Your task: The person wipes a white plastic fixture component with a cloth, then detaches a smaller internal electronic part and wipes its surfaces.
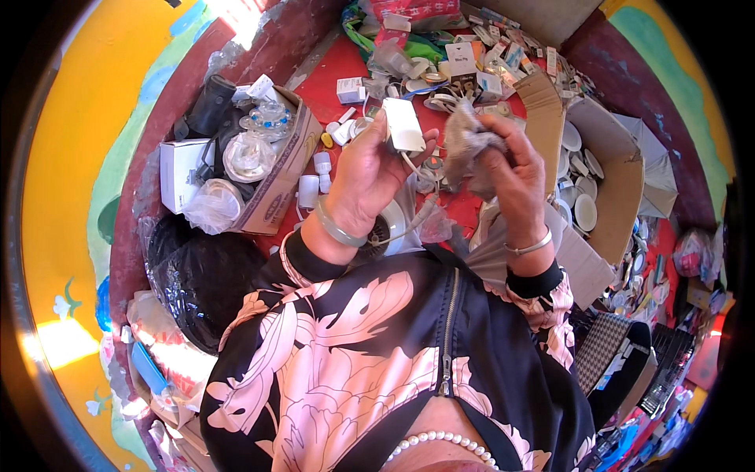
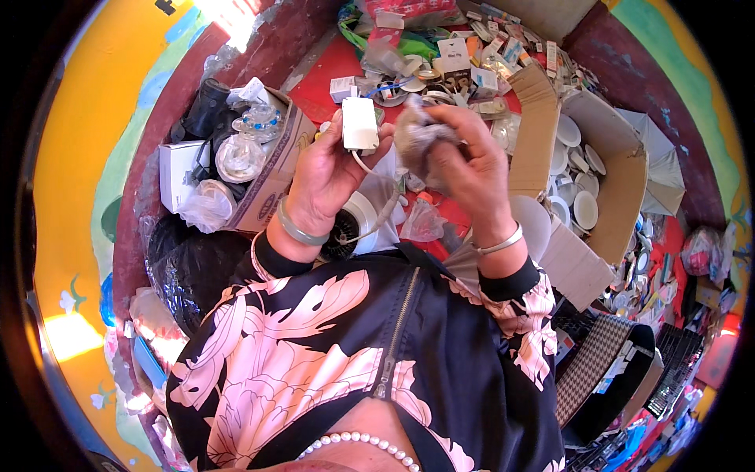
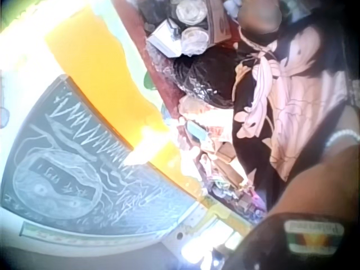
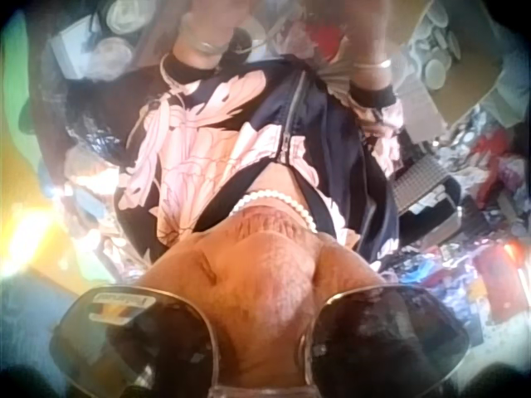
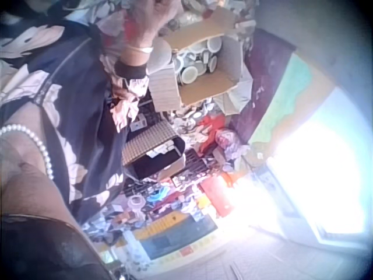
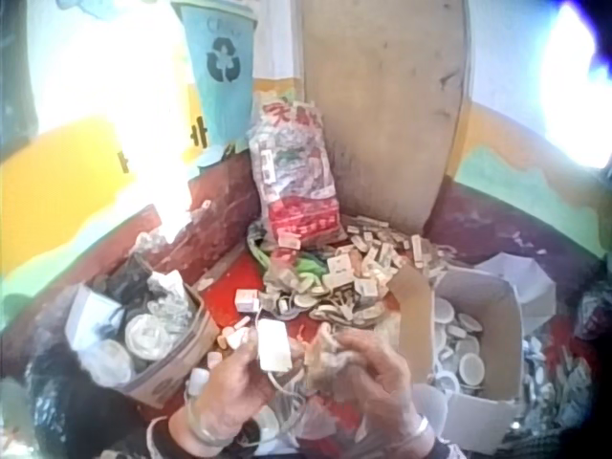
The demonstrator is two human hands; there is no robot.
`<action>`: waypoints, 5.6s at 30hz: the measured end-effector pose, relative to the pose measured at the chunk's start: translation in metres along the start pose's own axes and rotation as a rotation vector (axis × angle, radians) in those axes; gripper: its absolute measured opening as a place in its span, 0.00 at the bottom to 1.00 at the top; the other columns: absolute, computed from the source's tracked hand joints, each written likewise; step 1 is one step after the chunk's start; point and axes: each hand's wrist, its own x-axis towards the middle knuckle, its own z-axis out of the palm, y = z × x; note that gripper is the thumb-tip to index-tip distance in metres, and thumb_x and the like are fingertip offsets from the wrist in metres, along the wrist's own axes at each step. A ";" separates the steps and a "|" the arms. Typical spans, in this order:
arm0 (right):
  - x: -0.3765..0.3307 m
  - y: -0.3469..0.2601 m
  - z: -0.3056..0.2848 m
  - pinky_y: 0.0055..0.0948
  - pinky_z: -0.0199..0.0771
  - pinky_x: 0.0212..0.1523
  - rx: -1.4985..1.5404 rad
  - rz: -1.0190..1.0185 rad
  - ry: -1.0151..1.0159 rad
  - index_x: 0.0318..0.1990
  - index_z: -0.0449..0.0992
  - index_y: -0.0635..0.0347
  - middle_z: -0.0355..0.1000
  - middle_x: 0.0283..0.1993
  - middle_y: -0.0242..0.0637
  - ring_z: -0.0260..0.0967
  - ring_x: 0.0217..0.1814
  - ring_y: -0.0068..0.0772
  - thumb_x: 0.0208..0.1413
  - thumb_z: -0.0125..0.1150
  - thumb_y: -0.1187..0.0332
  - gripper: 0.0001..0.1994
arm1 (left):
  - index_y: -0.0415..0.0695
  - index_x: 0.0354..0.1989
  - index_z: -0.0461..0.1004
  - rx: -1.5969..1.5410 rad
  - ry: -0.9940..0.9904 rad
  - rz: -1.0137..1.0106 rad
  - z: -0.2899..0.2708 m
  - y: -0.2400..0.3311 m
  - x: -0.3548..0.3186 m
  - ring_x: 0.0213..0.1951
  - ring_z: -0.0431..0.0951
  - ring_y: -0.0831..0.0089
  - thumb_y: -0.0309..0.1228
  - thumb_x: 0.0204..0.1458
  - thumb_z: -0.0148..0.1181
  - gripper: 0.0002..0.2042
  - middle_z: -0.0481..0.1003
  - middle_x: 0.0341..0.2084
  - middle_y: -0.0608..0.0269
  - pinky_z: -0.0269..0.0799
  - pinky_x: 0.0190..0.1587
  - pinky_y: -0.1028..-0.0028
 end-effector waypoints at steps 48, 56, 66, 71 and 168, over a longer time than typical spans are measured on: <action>-0.016 0.050 -0.010 0.29 0.71 0.42 -0.513 -0.063 -0.067 0.40 0.76 0.62 0.72 0.40 0.40 0.70 0.42 0.38 0.41 0.53 0.84 0.16 | 0.36 0.39 0.67 -0.111 0.170 0.073 -0.015 0.004 0.016 0.39 0.74 0.53 0.32 0.54 0.55 0.11 0.73 0.32 0.48 0.70 0.49 0.55; 0.001 0.009 -0.001 0.23 0.66 0.47 -0.232 0.014 0.043 0.45 0.73 0.63 0.72 0.43 0.37 0.69 0.46 0.27 0.46 0.54 0.83 0.16 | 0.35 0.46 0.64 0.005 0.109 0.167 -0.006 0.003 0.013 0.46 0.71 0.57 0.35 0.58 0.49 0.15 0.71 0.41 0.49 0.66 0.53 0.56; -0.007 -0.007 0.037 0.33 0.69 0.35 -0.795 -0.599 -0.153 0.40 0.73 0.64 0.68 0.37 0.41 0.66 0.35 0.42 0.39 0.57 0.79 0.16 | 0.43 0.42 0.68 0.095 0.017 0.088 -0.013 -0.006 0.014 0.40 0.73 0.67 0.36 0.55 0.54 0.11 0.73 0.37 0.60 0.68 0.49 0.64; -0.014 -0.006 0.012 0.30 0.70 0.39 -0.567 -0.321 -0.221 0.37 0.75 0.63 0.70 0.37 0.41 0.69 0.38 0.41 0.39 0.55 0.82 0.14 | 0.43 0.40 0.68 0.032 0.160 0.061 -0.011 -0.004 0.011 0.40 0.74 0.65 0.36 0.53 0.58 0.12 0.73 0.36 0.59 0.70 0.47 0.63; -0.007 -0.023 0.027 0.33 0.69 0.40 -0.506 -0.542 -0.065 0.37 0.74 0.60 0.67 0.39 0.42 0.67 0.41 0.45 0.35 0.56 0.83 0.16 | 0.48 0.40 0.67 0.204 -0.104 0.039 0.046 -0.024 -0.019 0.35 0.72 0.76 0.55 0.58 0.36 0.23 0.71 0.32 0.67 0.71 0.39 0.74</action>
